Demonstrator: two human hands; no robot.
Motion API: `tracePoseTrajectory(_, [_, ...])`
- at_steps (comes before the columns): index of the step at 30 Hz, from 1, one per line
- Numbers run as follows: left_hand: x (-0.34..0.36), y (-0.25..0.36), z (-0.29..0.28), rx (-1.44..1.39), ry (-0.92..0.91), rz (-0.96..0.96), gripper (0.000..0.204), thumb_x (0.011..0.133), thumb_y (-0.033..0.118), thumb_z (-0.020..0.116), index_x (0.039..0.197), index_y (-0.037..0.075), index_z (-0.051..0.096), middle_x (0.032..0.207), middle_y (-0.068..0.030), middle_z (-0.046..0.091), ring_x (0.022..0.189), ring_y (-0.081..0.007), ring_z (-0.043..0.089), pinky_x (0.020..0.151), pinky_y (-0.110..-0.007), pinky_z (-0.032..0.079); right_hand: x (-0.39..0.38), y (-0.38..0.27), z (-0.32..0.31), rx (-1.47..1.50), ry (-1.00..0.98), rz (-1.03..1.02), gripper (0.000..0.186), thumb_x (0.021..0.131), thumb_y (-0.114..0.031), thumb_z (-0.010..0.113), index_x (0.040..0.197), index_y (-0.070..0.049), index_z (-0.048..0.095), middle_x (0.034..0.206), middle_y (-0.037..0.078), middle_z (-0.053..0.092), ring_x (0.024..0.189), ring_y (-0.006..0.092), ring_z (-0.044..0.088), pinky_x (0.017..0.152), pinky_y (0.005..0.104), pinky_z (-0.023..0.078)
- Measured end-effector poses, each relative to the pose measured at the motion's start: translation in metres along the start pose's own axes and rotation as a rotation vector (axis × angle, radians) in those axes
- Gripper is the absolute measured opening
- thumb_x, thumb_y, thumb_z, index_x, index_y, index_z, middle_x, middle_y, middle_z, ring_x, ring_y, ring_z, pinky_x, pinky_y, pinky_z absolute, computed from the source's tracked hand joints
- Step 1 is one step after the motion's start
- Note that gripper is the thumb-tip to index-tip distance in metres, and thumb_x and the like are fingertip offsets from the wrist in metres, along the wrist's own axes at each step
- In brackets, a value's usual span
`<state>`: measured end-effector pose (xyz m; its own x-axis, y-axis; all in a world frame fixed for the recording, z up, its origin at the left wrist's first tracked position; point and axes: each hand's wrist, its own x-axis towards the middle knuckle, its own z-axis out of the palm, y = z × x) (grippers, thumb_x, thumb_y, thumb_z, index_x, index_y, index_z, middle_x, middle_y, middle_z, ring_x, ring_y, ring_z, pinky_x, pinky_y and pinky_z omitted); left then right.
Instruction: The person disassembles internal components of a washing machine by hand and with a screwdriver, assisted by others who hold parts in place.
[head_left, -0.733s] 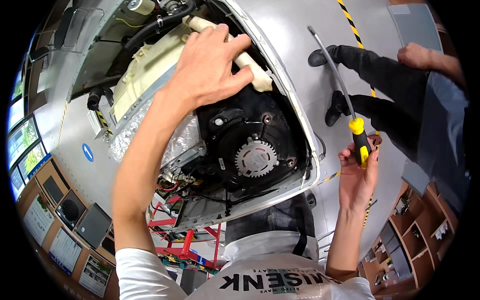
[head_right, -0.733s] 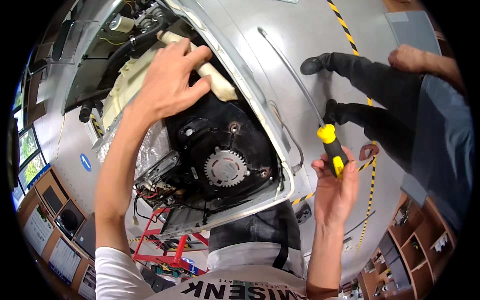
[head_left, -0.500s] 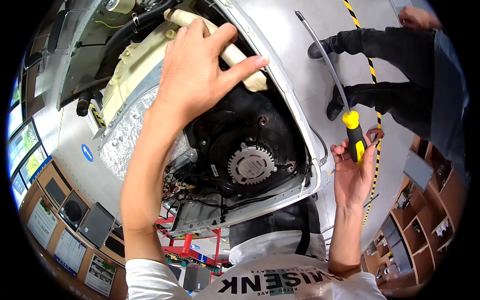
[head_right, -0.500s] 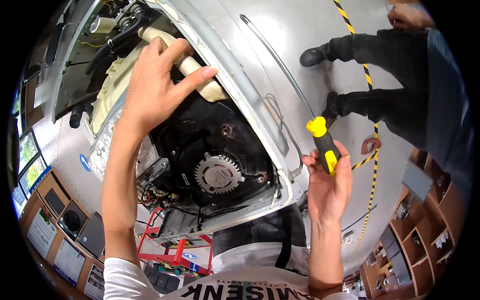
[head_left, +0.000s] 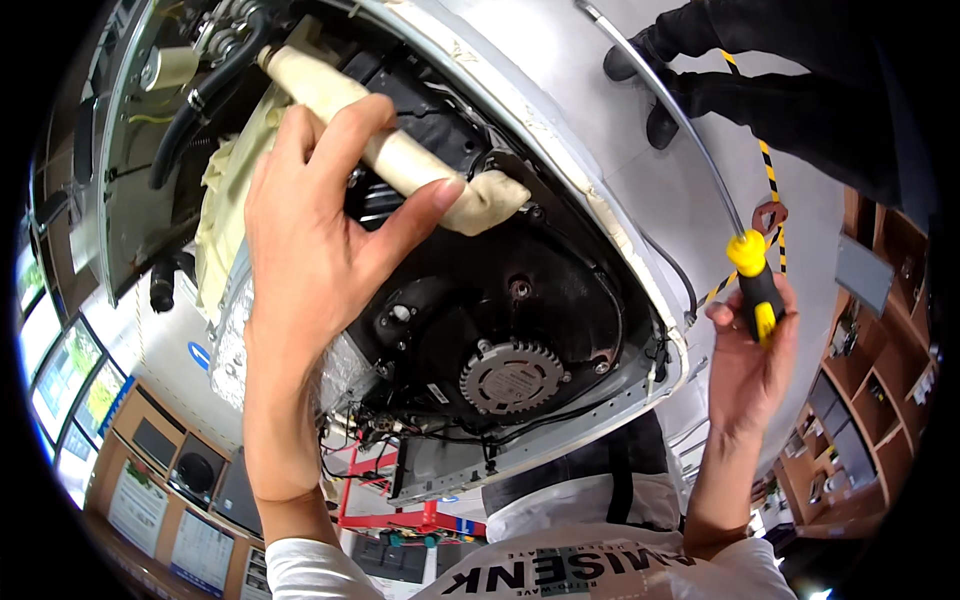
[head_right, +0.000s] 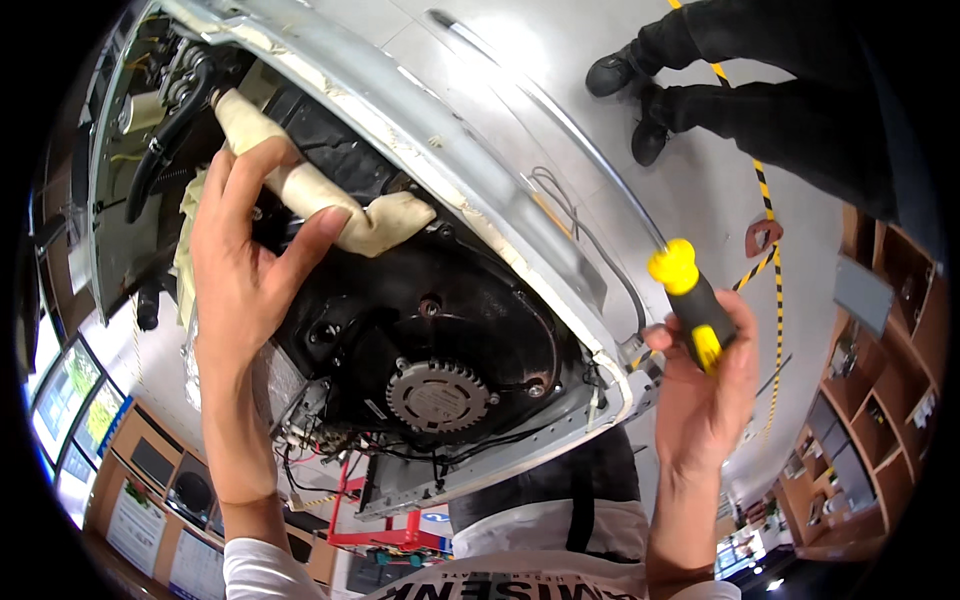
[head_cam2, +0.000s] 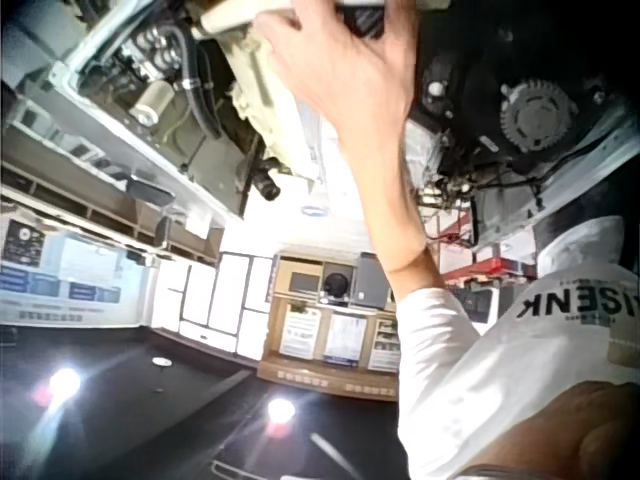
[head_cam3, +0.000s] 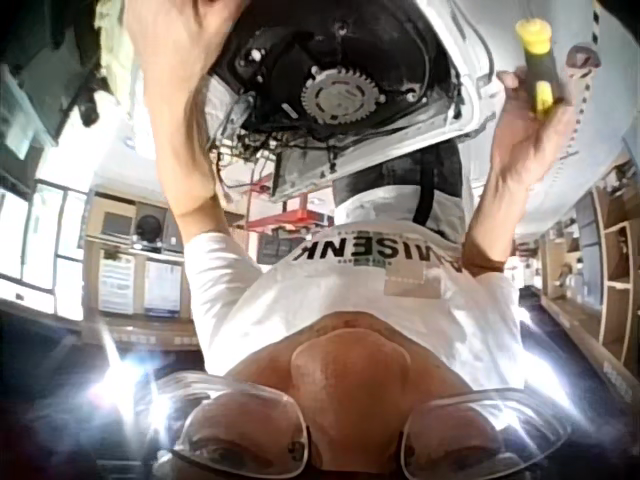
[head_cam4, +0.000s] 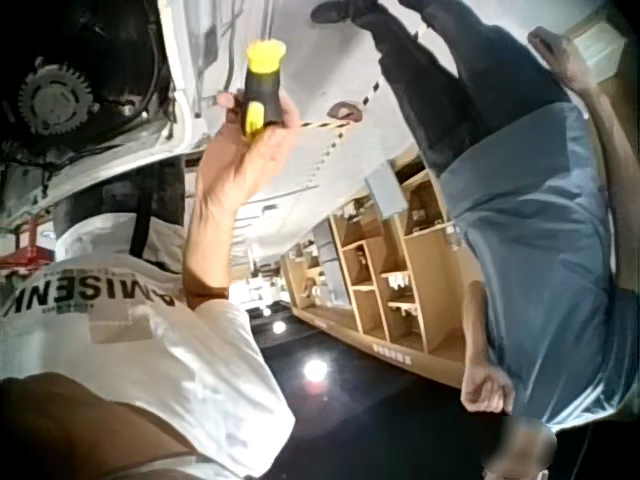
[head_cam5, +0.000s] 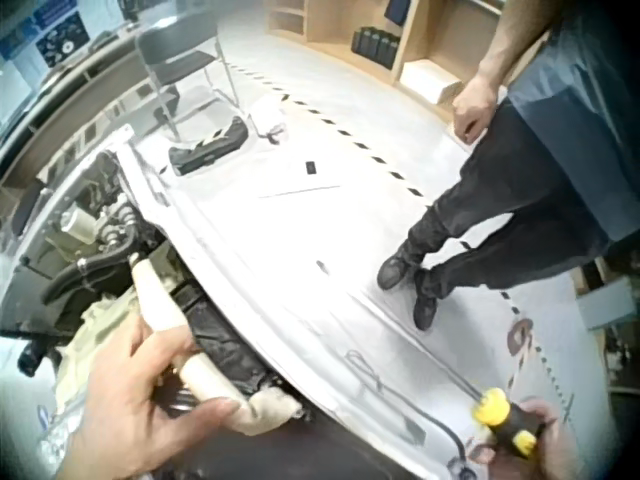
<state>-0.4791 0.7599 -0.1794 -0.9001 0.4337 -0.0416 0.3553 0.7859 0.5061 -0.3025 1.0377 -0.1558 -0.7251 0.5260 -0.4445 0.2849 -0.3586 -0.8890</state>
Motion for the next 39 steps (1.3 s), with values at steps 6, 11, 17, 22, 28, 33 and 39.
tracePoseTrajectory(6, [0.006, 0.001, 0.002, -0.041, -0.044, -0.053, 0.045, 0.073, 0.025, 0.075, 0.107, 0.002, 0.056, 0.091, -0.0109, 0.054, 0.083, -0.026, 0.053, 0.076, -0.032, 0.043, -0.028, -0.034, -0.011, -0.391, 0.09, -0.201, 0.06, 0.083, -0.046, 0.065, 0.115, 0.001, 0.048, 0.102, 0.013, 0.05, 0.082, 0.0225, 0.059, 0.07, 0.0326, 0.051])
tracePoseTrajectory(11, [0.006, 0.003, 0.004, -0.075, -0.012, 0.012, 0.042, 0.076, 0.022, 0.073, 0.107, 0.001, 0.056, 0.091, -0.0098, 0.055, 0.083, -0.0223, 0.053, 0.075, -0.03, 0.042, -0.063, -0.057, -0.022, -0.695, 0.099, -0.463, 0.049, 0.078, -0.042, 0.071, 0.104, -0.006, 0.052, 0.086, 0.009, 0.049, 0.076, 0.0188, 0.056, 0.067, 0.0304, 0.05])
tracePoseTrajectory(17, [-0.003, -0.007, 0.007, -0.114, 0.063, 0.011, 0.041, 0.074, 0.021, 0.075, 0.106, 0.001, 0.057, 0.087, -0.0109, 0.055, 0.079, -0.0247, 0.054, 0.072, -0.032, 0.044, -0.104, -0.066, -0.034, -0.995, -0.29, -0.652, 0.042, 0.08, -0.038, 0.072, 0.107, -0.011, 0.055, 0.097, 0.014, 0.05, 0.078, 0.0245, 0.055, 0.065, 0.0364, 0.047])
tracePoseTrajectory(22, [0.004, 0.002, 0.011, -0.127, 0.023, -0.012, 0.039, 0.076, 0.016, 0.073, 0.107, 0.0, 0.056, 0.092, -0.0112, 0.057, 0.083, -0.0241, 0.054, 0.076, -0.032, 0.044, -0.117, -0.053, -0.037, -1.075, -0.343, -0.643, 0.034, 0.075, -0.023, 0.069, 0.102, -0.009, 0.053, 0.101, 0.015, 0.051, 0.076, 0.0237, 0.054, 0.065, 0.0364, 0.046])
tracePoseTrajectory(28, [0.006, 0.002, 0.01, -0.101, 0.019, 0.154, 0.064, 0.063, 0.032, 0.085, 0.109, 0.0, 0.056, 0.092, -0.0117, 0.057, 0.085, -0.0244, 0.056, 0.077, -0.033, 0.045, -0.111, -0.048, -0.046, -1.059, -0.362, -0.703, 0.045, 0.078, -0.029, 0.066, 0.114, -0.01, 0.046, 0.099, 0.016, 0.048, 0.071, 0.0204, 0.051, 0.058, 0.0347, 0.046])
tracePoseTrajectory(33, [0.011, 0.002, 0.018, -0.042, 0.047, 0.127, 0.075, 0.056, 0.04, 0.086, 0.111, -0.001, 0.055, 0.094, -0.0123, 0.059, 0.083, -0.0259, 0.058, 0.074, -0.033, 0.047, -0.087, -0.09, -0.012, -1.092, -0.551, -0.695, 0.048, 0.082, -0.034, 0.063, 0.118, -0.01, 0.043, 0.094, 0.012, 0.043, 0.068, 0.0179, 0.044, 0.05, 0.0296, 0.043])
tracePoseTrajectory(39, [0.014, 0.007, 0.019, 0.026, 0.115, 0.073, 0.07, 0.06, 0.044, 0.082, 0.109, 0.002, 0.057, 0.093, -0.012, 0.061, 0.078, -0.0258, 0.059, 0.067, -0.034, 0.047, -0.037, -0.095, 0.005, -1.087, -0.794, -0.897, 0.052, 0.076, -0.029, 0.065, 0.117, -0.005, 0.043, 0.092, 0.015, 0.047, 0.056, 0.0186, 0.045, 0.046, 0.0303, 0.042])
